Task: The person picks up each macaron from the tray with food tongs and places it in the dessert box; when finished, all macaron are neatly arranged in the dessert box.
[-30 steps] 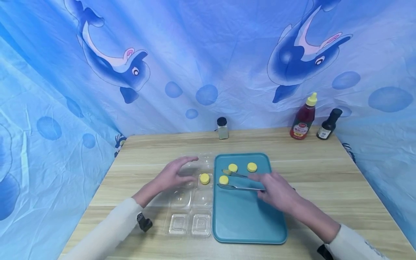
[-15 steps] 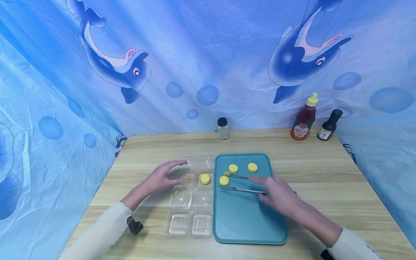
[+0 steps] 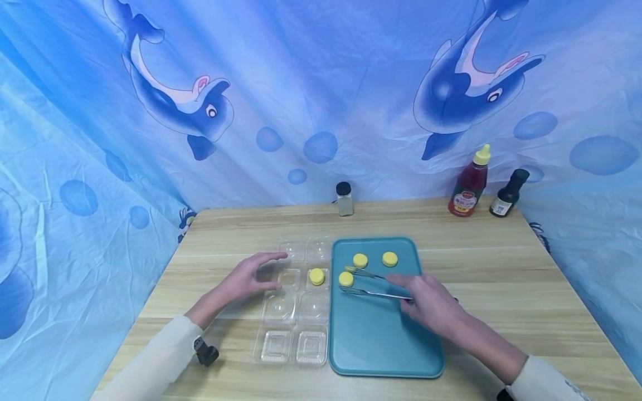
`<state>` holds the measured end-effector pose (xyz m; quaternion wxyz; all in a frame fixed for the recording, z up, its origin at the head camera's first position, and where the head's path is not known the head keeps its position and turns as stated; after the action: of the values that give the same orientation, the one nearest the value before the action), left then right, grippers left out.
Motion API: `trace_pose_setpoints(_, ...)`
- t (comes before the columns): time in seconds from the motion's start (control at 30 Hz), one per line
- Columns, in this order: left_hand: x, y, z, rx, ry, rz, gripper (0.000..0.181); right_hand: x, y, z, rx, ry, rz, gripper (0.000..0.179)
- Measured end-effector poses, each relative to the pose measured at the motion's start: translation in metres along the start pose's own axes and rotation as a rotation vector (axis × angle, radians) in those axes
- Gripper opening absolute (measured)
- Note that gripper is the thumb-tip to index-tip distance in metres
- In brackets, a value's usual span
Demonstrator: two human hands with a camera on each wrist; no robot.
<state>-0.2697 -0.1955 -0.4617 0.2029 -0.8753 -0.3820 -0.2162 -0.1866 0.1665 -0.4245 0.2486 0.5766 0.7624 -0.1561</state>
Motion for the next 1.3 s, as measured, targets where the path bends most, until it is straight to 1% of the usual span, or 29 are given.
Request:
trace_pose_setpoints(0.17, -0.0014, 0.0007, 0.0008, -0.011, 0.001, -0.022, 0.082, -0.0003, 0.0003, 0.0003, 0.011, -0.002, -0.008, 0.054)
trace_pose_setpoints(0.37, -0.0025, 0.0014, 0.0018, -0.019, 0.015, -0.036, 0.083, 0.0011, -0.0003, 0.0017, 0.004, -0.009, 0.003, 0.053)
trace_pose_setpoints(0.57, -0.001, 0.0009, 0.0025, -0.029, 0.017, -0.028, 0.082, 0.0026, -0.0017, 0.0032, -0.002, -0.006, 0.007, 0.052)
trace_pose_setpoints(0.83, -0.0012, 0.0014, 0.0041, -0.046, -0.015, -0.027, 0.082, 0.004, -0.0023, 0.005, 0.005, -0.008, -0.012, 0.05)
trace_pose_setpoints(1.3, -0.0009, -0.0003, 0.0066, -0.052, -0.052, -0.017, 0.08, 0.0093, -0.001, 0.0069, -0.004, -0.023, 0.012, 0.05)
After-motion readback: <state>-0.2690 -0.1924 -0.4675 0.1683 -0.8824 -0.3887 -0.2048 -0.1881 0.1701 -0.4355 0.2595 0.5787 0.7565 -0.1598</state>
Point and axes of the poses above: each hand's wrist, its own y-axis away from the middle knuckle, its own z-axis out of the palm, x = y × z, the point moved 9 cm from there along -y, towards the middle knuckle, and after that the axes turned 8 degrees about z, right-handed, at the moved point
